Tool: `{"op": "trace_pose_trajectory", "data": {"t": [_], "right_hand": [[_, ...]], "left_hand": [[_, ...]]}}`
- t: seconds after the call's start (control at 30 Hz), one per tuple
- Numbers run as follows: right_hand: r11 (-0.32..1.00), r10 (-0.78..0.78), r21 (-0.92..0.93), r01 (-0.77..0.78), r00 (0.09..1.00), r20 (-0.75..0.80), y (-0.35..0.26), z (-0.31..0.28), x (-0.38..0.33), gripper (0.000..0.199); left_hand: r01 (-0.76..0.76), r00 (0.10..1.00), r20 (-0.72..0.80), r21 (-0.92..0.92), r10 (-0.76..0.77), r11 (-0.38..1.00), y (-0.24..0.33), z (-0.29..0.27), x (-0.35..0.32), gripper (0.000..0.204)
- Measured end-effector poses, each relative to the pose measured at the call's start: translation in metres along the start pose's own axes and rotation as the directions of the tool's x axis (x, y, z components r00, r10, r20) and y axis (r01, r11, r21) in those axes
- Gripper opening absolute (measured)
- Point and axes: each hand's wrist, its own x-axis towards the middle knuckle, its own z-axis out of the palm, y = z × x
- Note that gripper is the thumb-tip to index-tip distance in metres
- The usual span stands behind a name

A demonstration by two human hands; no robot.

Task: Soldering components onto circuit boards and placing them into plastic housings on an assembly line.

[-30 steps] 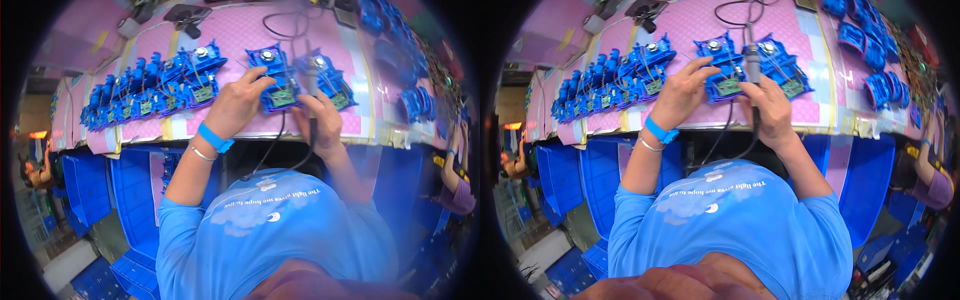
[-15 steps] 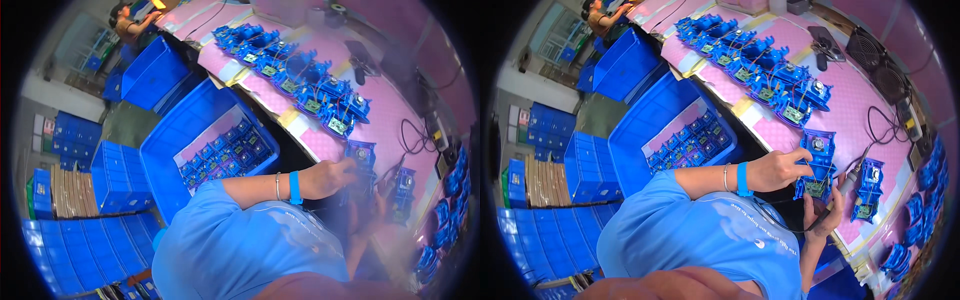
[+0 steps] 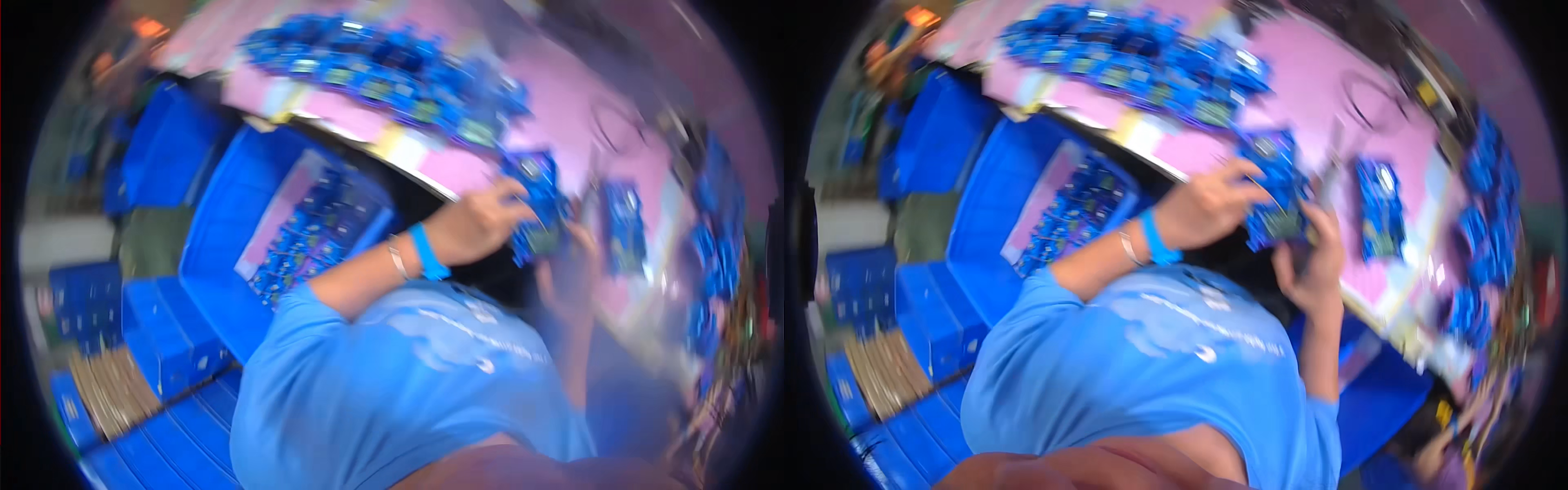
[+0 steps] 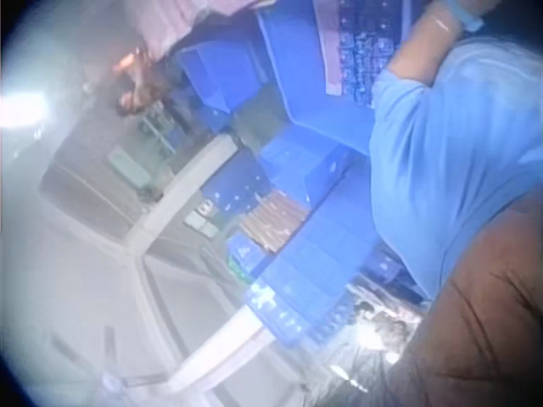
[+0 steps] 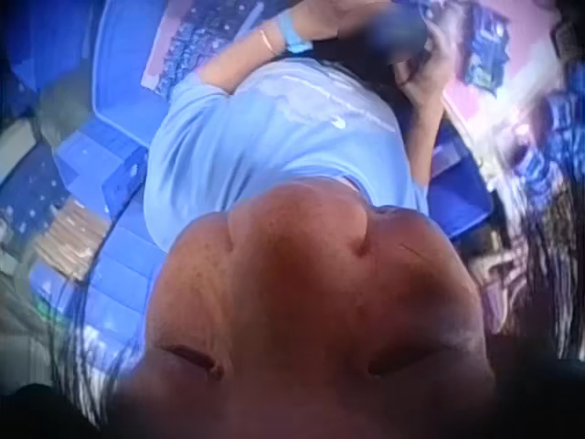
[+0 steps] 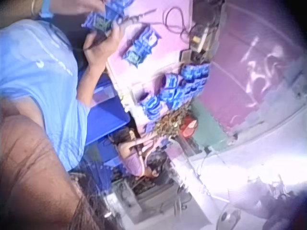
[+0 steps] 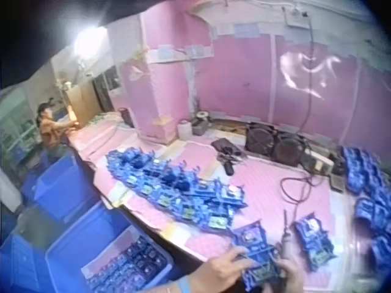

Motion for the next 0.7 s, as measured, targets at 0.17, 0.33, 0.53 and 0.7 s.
{"op": "trace_pose_trajectory", "data": {"t": [0.17,0.33,0.53,0.7], "right_hand": [[0.884,-0.054,-0.462,0.074,0.997,0.056,-0.008,-0.037,0.0,0.052],[0.822,-0.113,-0.566,0.07,0.993,-0.041,-0.012,-0.062,-0.005,0.049],[0.967,-0.022,-0.253,-0.03,0.979,-0.202,-0.007,-0.043,-0.012,0.043],[0.968,-0.002,-0.234,-0.088,0.933,-0.36,-0.005,-0.015,-0.012,0.037]], "left_hand": [[0.065,0.998,0.014,-0.05,-0.064,0.997,-0.005,0.008,0.005,0.038],[0.041,0.999,-0.029,-0.027,-0.042,0.999,0.002,0.026,0.022,0.034],[0.06,0.997,-0.044,-0.153,-0.067,0.986,0.023,0.027,0.029,0.036],[0.554,0.81,0.081,-0.431,-0.581,0.712,0.011,0.008,0.013,0.025]]}}
